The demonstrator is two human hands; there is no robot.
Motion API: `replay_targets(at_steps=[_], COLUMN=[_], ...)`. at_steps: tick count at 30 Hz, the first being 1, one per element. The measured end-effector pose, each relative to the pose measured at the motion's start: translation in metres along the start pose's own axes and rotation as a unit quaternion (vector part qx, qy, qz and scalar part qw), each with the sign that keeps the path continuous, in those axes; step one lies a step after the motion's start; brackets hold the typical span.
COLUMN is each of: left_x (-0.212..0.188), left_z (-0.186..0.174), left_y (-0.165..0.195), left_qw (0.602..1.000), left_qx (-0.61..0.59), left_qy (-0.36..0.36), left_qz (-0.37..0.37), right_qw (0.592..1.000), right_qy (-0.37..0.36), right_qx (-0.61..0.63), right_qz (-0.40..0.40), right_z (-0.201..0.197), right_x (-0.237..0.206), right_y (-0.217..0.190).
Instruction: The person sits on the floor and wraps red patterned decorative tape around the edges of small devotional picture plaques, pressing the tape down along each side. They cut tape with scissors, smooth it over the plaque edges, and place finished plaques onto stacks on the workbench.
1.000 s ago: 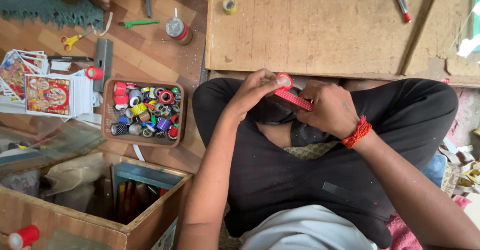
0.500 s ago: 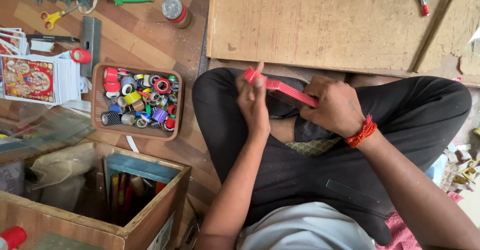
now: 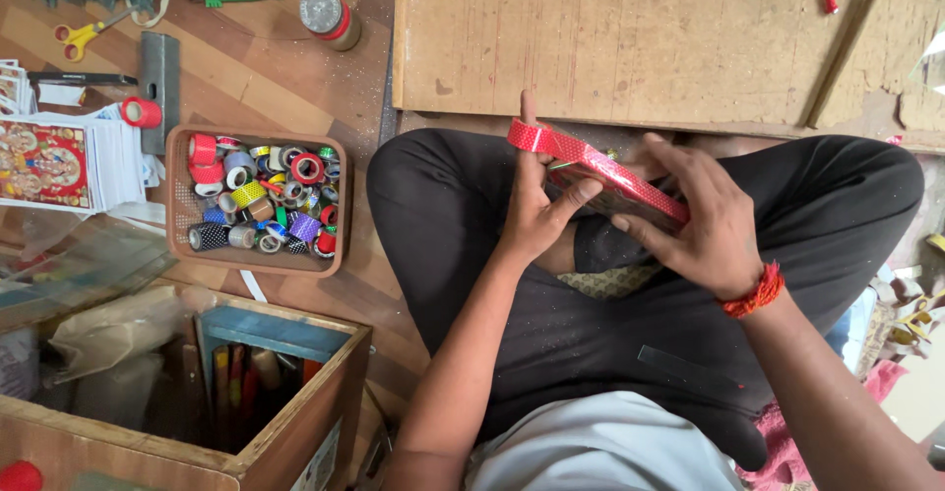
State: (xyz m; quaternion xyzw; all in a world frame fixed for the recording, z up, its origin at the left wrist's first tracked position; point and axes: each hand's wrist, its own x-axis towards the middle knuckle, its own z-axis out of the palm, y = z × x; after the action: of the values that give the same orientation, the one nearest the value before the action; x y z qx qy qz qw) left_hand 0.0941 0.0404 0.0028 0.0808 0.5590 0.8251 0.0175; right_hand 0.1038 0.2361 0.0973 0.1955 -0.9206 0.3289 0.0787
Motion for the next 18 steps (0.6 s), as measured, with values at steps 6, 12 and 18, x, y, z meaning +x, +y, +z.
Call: replay_targets(at_steps=[6,12,18], left_x=[0.001,0.003,0.001], left_z=[-0.003,-0.007,-0.009], left_y=[-0.008,-0.014,-0.017], left_qw=[0.999,0.998,0.998], left_qx=[-0.028,-0.061,-0.054], left_qy=[0.016,0.012,0.021], left_qz=[-0.031,-0.004,-0.032], right_qw=[0.994,0.998,0.995], right_qy=[0.026,0.058,-0.002], right_qx=[-0.087,-0.030,0.048], right_qz=[-0.056,-0.002,0.090], right_z=[0.017,0.043,0.037], right_x=[-0.003,0.016,0.034], right_y=[-0.035,-0.046,-0.042])
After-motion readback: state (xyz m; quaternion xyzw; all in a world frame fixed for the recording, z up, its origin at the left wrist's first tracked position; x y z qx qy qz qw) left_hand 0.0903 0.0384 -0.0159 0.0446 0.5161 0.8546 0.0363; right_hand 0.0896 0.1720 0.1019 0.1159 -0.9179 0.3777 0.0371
